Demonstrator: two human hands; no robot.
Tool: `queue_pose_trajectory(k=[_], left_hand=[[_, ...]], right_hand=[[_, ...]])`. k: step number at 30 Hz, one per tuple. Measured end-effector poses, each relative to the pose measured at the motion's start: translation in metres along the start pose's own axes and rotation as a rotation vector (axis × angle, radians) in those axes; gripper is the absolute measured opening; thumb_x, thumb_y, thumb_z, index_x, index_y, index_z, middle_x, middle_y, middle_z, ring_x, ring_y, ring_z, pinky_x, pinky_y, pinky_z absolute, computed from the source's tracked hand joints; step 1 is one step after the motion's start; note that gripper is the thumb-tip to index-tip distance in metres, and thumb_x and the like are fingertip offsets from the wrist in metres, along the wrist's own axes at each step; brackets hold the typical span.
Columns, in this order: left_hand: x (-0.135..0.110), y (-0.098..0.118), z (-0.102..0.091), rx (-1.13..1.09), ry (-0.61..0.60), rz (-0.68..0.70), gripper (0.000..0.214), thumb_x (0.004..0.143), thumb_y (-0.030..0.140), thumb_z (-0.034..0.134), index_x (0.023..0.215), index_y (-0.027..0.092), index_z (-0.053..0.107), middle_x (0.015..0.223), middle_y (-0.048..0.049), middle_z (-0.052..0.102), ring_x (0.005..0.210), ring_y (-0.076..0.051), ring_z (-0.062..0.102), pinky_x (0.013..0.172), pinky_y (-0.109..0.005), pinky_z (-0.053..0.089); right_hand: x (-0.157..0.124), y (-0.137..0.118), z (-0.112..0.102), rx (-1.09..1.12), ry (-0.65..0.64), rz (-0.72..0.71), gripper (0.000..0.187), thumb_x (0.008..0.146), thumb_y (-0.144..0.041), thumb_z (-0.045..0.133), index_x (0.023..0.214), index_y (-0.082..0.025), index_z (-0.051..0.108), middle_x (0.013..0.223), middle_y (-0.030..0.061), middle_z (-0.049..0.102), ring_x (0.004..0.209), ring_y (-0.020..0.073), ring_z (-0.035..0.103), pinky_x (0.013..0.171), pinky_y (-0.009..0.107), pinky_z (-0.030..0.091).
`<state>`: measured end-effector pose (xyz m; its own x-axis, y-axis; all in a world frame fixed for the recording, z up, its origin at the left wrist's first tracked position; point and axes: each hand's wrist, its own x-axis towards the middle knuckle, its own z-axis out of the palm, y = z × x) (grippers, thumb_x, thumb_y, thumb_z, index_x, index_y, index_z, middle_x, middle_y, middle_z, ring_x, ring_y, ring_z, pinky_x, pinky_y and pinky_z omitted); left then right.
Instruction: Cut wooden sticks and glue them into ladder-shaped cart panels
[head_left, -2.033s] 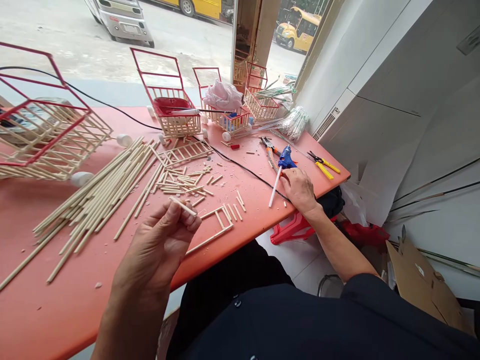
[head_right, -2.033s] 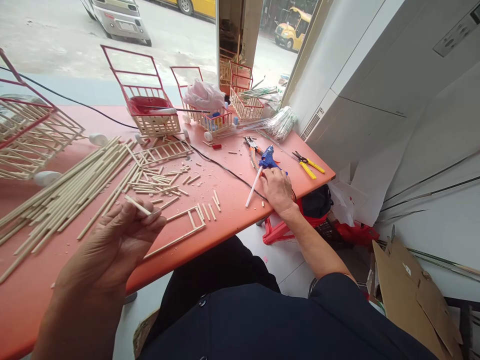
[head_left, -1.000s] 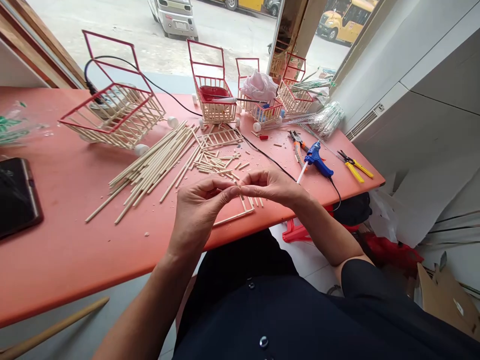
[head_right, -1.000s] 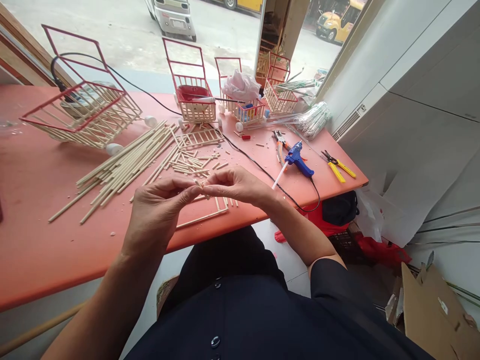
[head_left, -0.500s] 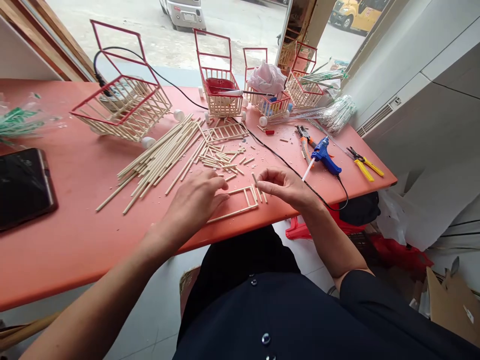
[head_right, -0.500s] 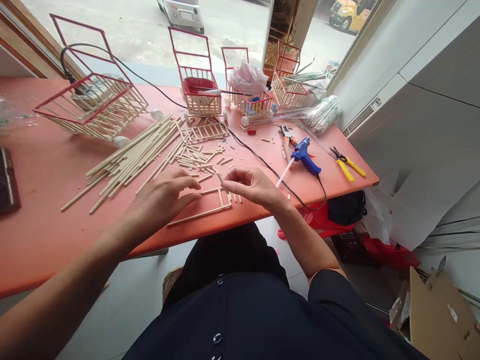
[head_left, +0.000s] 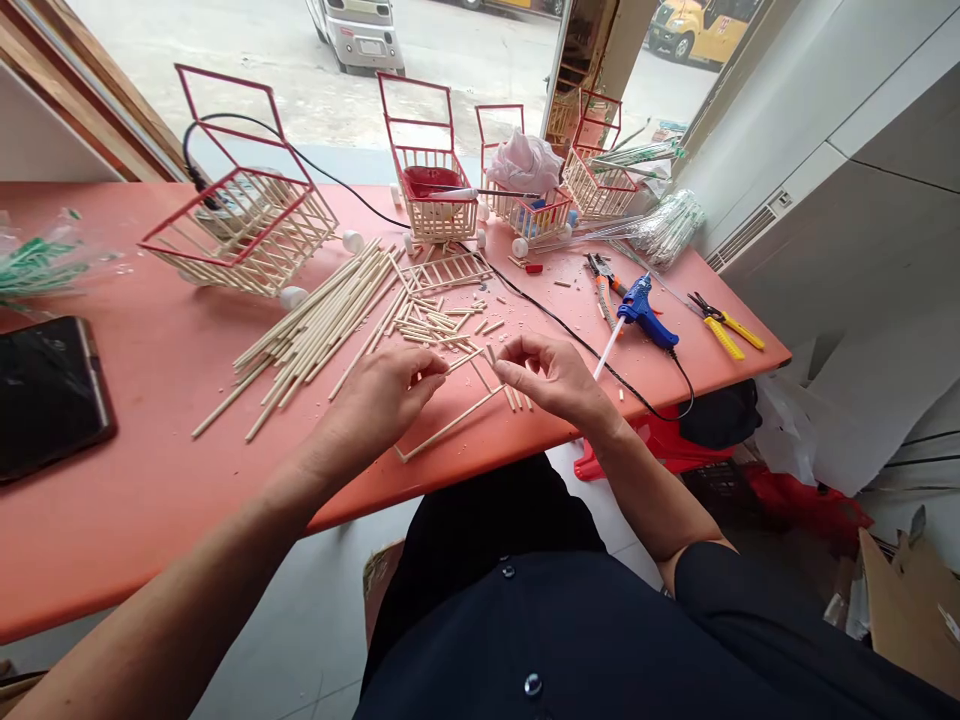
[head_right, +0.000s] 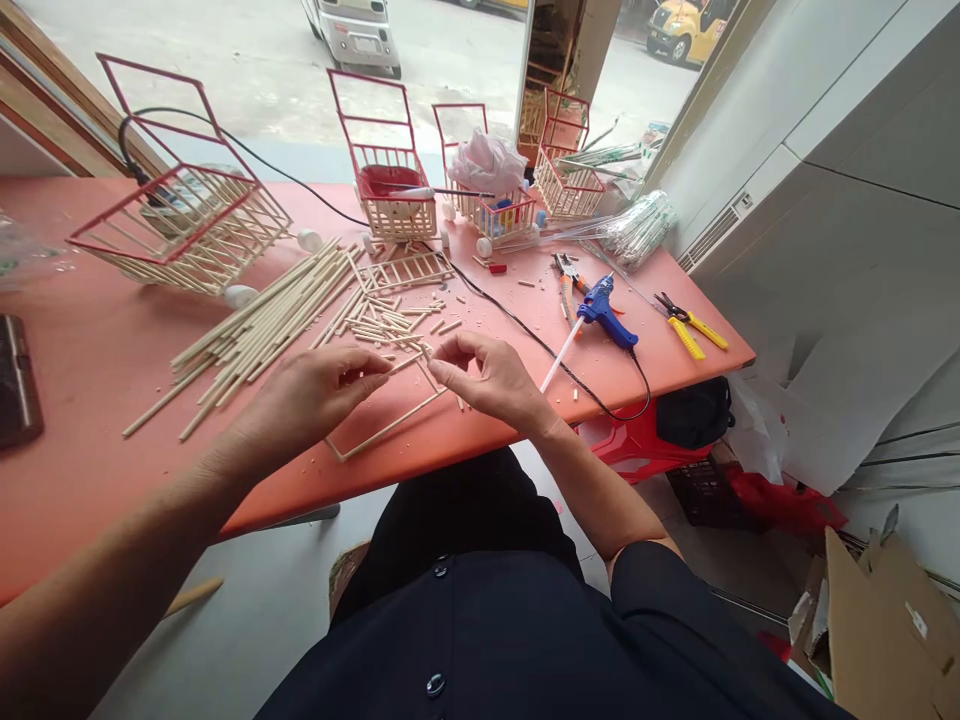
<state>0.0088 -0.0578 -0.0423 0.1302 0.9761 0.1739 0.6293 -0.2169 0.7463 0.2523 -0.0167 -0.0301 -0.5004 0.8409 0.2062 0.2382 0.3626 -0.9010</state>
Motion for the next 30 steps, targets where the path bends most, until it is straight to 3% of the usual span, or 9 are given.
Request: queue_pose_trajectory(k=[5, 13, 18, 30], left_hand=[[0.003, 0.002, -0.007, -0.143, 0.02, -0.068, 0.018, 0.082, 0.042, 0.076, 0.075, 0.025, 0.078, 0.074, -0.005, 0.074, 0.075, -0.026, 0.066, 0.07, -0.033, 0.048], [0.004, 0.006, -0.013, -0.261, -0.055, -0.111, 0.023, 0.076, 0.046, 0.079, 0.073, 0.023, 0.078, 0.069, -0.0041, 0.068, 0.067, -0.021, 0.059, 0.063, -0.032, 0.044], [0.003, 0.008, -0.017, -0.27, -0.103, -0.133, 0.029, 0.078, 0.049, 0.075, 0.07, 0.021, 0.078, 0.066, -0.0032, 0.063, 0.061, -0.017, 0.051, 0.057, -0.031, 0.037], [0.001, 0.01, -0.022, -0.304, -0.092, -0.11, 0.027, 0.078, 0.046, 0.077, 0.069, 0.022, 0.08, 0.064, -0.0045, 0.066, 0.061, -0.018, 0.054, 0.056, -0.029, 0.037]], right_hand=[[0.001, 0.002, 0.014, -0.227, 0.075, -0.136, 0.016, 0.098, -0.03, 0.067, 0.086, -0.02, 0.068, 0.088, 0.0032, 0.071, 0.082, 0.0171, 0.06, 0.081, 0.033, 0.047], [0.001, 0.002, 0.026, -0.674, 0.053, -0.165, 0.008, 0.103, -0.022, 0.067, 0.097, -0.02, 0.072, 0.1, 0.0077, 0.075, 0.101, 0.0246, 0.065, 0.096, 0.038, 0.039], [0.002, -0.006, 0.028, -0.809, -0.013, -0.167, 0.01, 0.108, -0.022, 0.064, 0.102, -0.02, 0.072, 0.109, 0.0103, 0.077, 0.108, 0.0273, 0.065, 0.097, 0.039, 0.036], [0.008, -0.013, 0.033, -0.984, -0.067, -0.185, 0.018, 0.113, -0.024, 0.058, 0.107, -0.017, 0.073, 0.115, 0.0137, 0.078, 0.109, 0.03, 0.064, 0.095, 0.043, 0.032]])
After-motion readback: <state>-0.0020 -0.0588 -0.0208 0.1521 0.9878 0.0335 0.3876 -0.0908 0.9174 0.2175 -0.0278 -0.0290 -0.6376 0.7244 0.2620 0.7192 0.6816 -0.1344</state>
